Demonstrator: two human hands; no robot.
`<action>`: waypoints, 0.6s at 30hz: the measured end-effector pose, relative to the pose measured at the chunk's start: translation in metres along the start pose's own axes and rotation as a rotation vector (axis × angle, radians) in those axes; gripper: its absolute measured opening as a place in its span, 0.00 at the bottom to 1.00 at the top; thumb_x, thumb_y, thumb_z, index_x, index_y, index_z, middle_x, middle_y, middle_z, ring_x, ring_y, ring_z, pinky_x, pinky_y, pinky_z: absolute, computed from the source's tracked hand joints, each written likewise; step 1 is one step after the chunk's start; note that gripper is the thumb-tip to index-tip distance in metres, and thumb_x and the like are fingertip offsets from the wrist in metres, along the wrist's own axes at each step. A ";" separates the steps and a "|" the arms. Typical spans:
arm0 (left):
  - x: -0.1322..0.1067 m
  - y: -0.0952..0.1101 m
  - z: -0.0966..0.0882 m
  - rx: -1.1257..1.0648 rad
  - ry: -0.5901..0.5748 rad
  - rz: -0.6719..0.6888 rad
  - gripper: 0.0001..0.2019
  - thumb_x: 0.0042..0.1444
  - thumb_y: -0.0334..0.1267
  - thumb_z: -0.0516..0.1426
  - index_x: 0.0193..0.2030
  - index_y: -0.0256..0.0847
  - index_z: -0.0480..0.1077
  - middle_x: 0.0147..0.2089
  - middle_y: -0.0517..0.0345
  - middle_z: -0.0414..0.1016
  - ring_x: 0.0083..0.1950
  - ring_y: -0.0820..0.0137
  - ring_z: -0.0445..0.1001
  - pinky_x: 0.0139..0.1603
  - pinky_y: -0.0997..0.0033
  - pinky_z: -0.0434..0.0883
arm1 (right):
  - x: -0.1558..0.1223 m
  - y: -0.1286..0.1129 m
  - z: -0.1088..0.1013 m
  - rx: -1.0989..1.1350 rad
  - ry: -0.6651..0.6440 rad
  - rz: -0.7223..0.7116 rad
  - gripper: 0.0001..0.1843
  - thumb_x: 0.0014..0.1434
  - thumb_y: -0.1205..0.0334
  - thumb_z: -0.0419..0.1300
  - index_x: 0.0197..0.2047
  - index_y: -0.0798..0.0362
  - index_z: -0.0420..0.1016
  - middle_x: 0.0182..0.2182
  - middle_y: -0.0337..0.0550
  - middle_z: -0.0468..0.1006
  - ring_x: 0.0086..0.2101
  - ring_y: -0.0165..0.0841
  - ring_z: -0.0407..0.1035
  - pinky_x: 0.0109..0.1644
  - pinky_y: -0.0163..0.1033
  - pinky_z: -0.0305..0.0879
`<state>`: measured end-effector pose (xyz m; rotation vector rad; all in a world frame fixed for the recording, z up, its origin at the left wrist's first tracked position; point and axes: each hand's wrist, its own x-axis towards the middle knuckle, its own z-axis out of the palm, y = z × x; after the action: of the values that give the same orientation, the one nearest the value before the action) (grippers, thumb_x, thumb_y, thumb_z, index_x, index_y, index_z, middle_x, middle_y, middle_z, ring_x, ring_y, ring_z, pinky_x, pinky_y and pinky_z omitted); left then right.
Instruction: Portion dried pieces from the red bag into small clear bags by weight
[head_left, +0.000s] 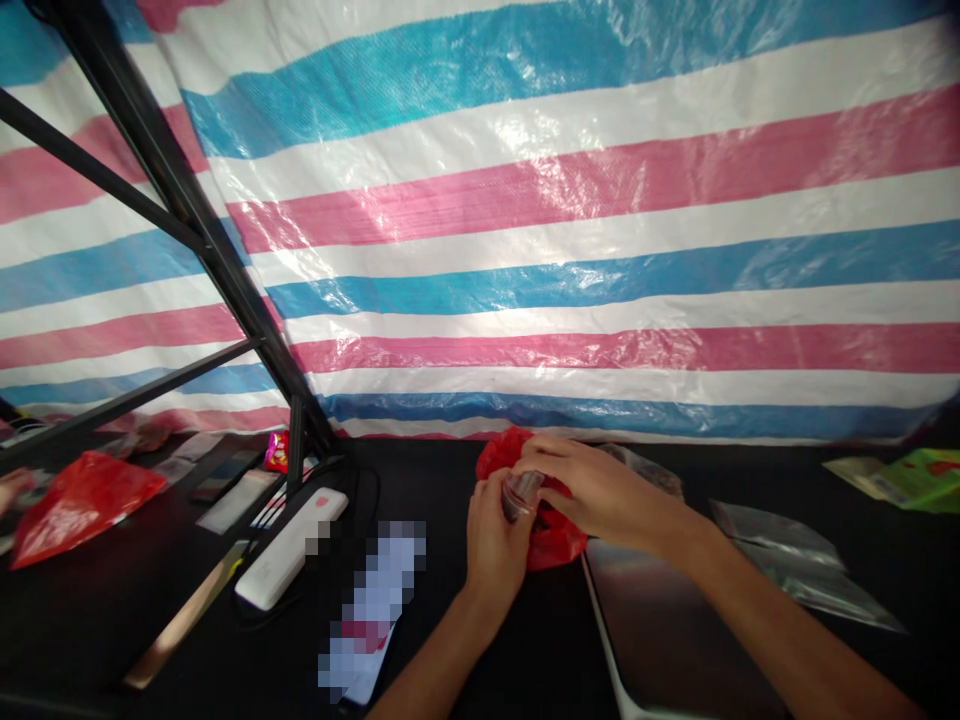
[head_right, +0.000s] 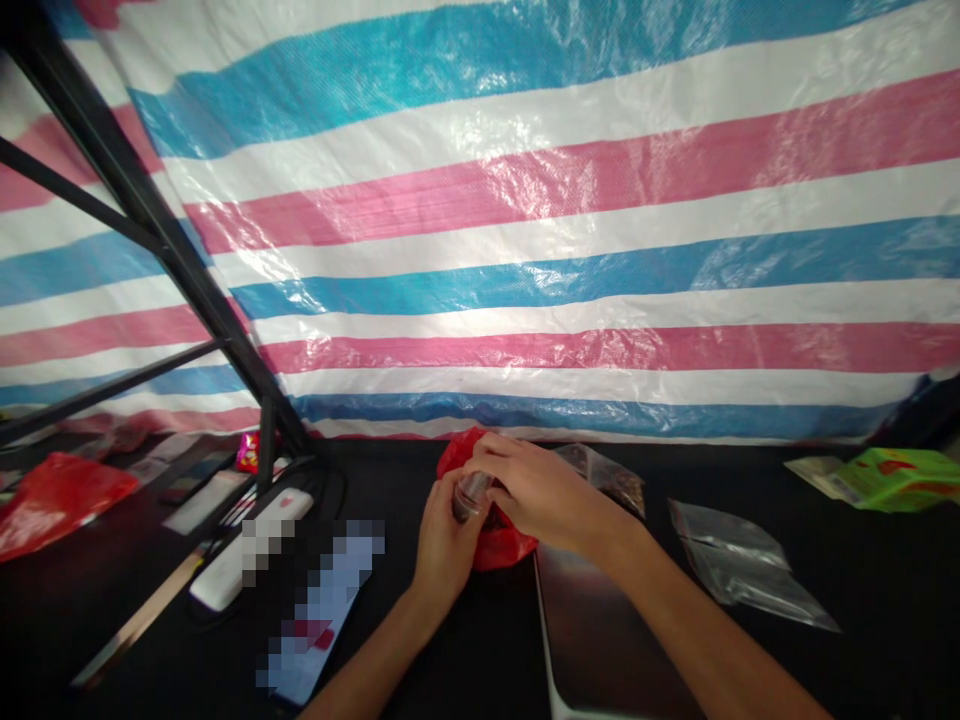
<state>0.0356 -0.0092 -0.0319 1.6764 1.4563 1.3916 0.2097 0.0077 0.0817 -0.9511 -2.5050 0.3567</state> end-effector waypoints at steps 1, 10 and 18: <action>0.000 -0.001 0.001 -0.013 0.007 -0.004 0.13 0.63 0.43 0.62 0.53 0.45 0.76 0.49 0.51 0.78 0.50 0.58 0.76 0.54 0.61 0.70 | 0.000 0.000 0.000 -0.001 0.000 -0.006 0.14 0.69 0.71 0.56 0.51 0.48 0.79 0.52 0.45 0.79 0.55 0.40 0.73 0.66 0.45 0.64; 0.001 0.006 0.003 -0.182 -0.008 -0.067 0.16 0.64 0.49 0.62 0.52 0.44 0.75 0.48 0.50 0.80 0.48 0.60 0.77 0.53 0.63 0.73 | 0.002 0.002 0.000 -0.039 0.106 -0.006 0.19 0.69 0.66 0.60 0.61 0.43 0.77 0.58 0.47 0.78 0.57 0.42 0.73 0.64 0.46 0.68; 0.001 0.010 -0.001 -0.361 0.067 -0.054 0.16 0.68 0.48 0.58 0.56 0.44 0.64 0.42 0.57 0.73 0.40 0.68 0.74 0.45 0.68 0.72 | -0.002 0.014 -0.008 -0.101 0.177 0.133 0.18 0.71 0.59 0.58 0.62 0.46 0.76 0.55 0.48 0.79 0.52 0.42 0.76 0.60 0.46 0.70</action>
<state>0.0386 -0.0118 -0.0226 1.3655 1.1879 1.5838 0.2229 0.0168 0.0830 -1.1404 -2.3239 0.1791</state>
